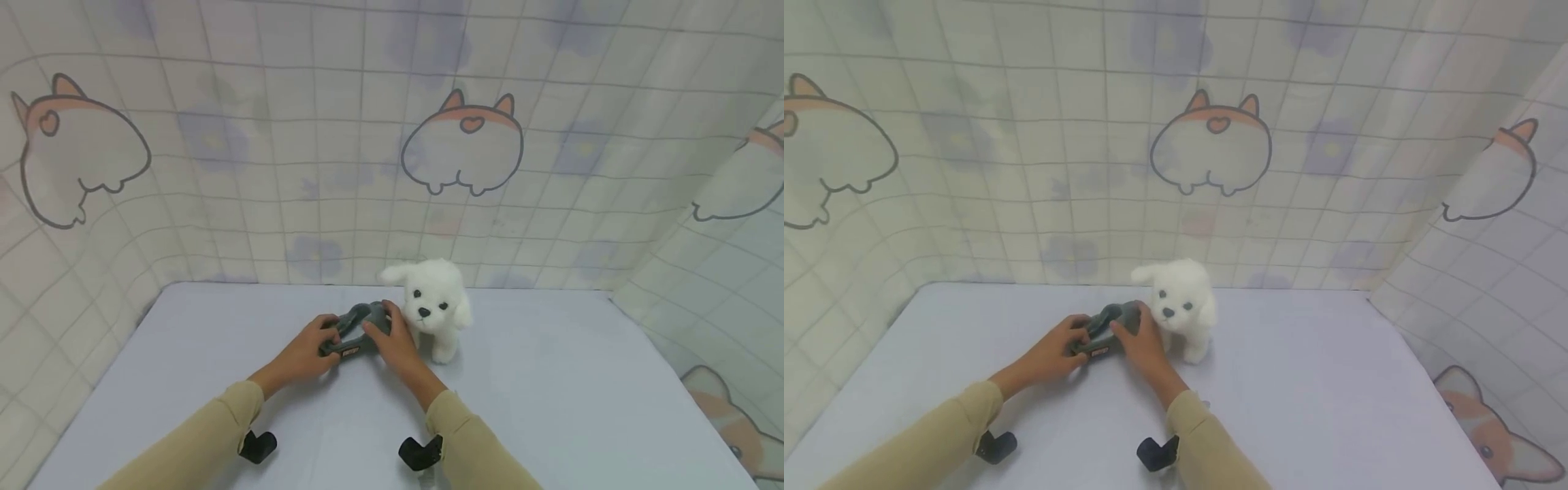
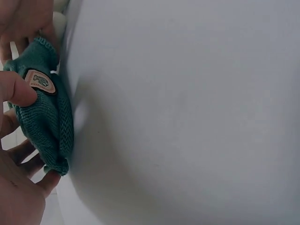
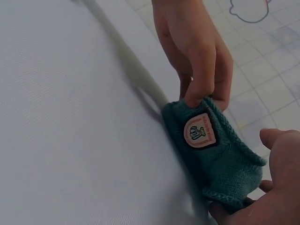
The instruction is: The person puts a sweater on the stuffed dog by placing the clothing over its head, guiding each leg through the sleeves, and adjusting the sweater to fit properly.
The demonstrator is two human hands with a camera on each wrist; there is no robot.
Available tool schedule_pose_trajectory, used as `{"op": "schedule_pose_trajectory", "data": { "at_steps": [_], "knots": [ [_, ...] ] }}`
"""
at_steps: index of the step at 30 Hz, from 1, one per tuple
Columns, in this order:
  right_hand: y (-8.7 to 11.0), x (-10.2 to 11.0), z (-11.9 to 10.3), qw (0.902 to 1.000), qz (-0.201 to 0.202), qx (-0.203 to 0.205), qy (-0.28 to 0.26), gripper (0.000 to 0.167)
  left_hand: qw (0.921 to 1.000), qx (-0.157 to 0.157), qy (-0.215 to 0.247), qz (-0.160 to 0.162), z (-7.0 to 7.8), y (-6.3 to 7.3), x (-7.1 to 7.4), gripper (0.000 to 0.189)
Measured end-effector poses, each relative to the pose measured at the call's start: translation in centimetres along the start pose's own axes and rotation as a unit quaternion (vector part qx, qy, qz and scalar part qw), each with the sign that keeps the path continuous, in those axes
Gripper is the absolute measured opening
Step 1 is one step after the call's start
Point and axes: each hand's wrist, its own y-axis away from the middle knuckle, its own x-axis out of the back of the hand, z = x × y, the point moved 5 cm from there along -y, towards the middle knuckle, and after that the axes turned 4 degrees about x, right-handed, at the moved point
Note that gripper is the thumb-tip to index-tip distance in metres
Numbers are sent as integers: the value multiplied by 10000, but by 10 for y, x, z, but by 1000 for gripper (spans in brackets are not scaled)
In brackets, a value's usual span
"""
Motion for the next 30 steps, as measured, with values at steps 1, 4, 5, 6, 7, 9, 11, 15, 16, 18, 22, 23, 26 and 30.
{"op": "schedule_pose_trajectory", "data": {
  "at_steps": [1,4,5,6,7,9,11,15,16,18,22,23,26,30],
  "knots": [
    [-1,0,0,10000,-5,5,-18,68,10000,1,32,9,0,2,0,5],
    [-2,-2,-1,10000,2,33,-63,67,10000,-42,70,15,2,9,0,7],
    [-3,-2,-1,10000,12,41,-68,67,10000,-35,83,6,3,12,-1,8],
    [-3,-2,-1,10000,27,74,-46,67,10000,-52,73,-12,4,14,-1,8],
    [-4,-2,-1,9999,44,100,-3,67,9999,-71,66,-35,4,15,-2,9],
    [-5,-2,-1,9999,65,129,67,67,9999,-73,51,-75,4,19,-3,9],
    [-6,-3,0,9996,75,174,188,67,9999,-80,31,-101,5,22,-3,10],
    [-7,-5,-1,9987,18,310,399,66,9999,-131,59,-21,7,27,-2,11],
    [-7,-5,0,9983,11,341,474,66,9998,-153,90,30,7,27,-1,11],
    [-6,-5,1,9976,-6,369,589,65,9995,-193,168,209,9,27,1,11],
    [-6,-7,4,9961,-123,387,785,62,9974,-45,268,675,8,25,8,18],
    [-6,-7,4,9960,-158,383,796,62,9968,21,248,754,9,24,10,22],
    [-6,-9,3,9956,-227,412,810,61,9966,264,42,785,9,17,12,36],
    [-6,-10,0,9945,-181,535,887,60,9969,507,-403,443,11,4,11,52]
  ]
}}
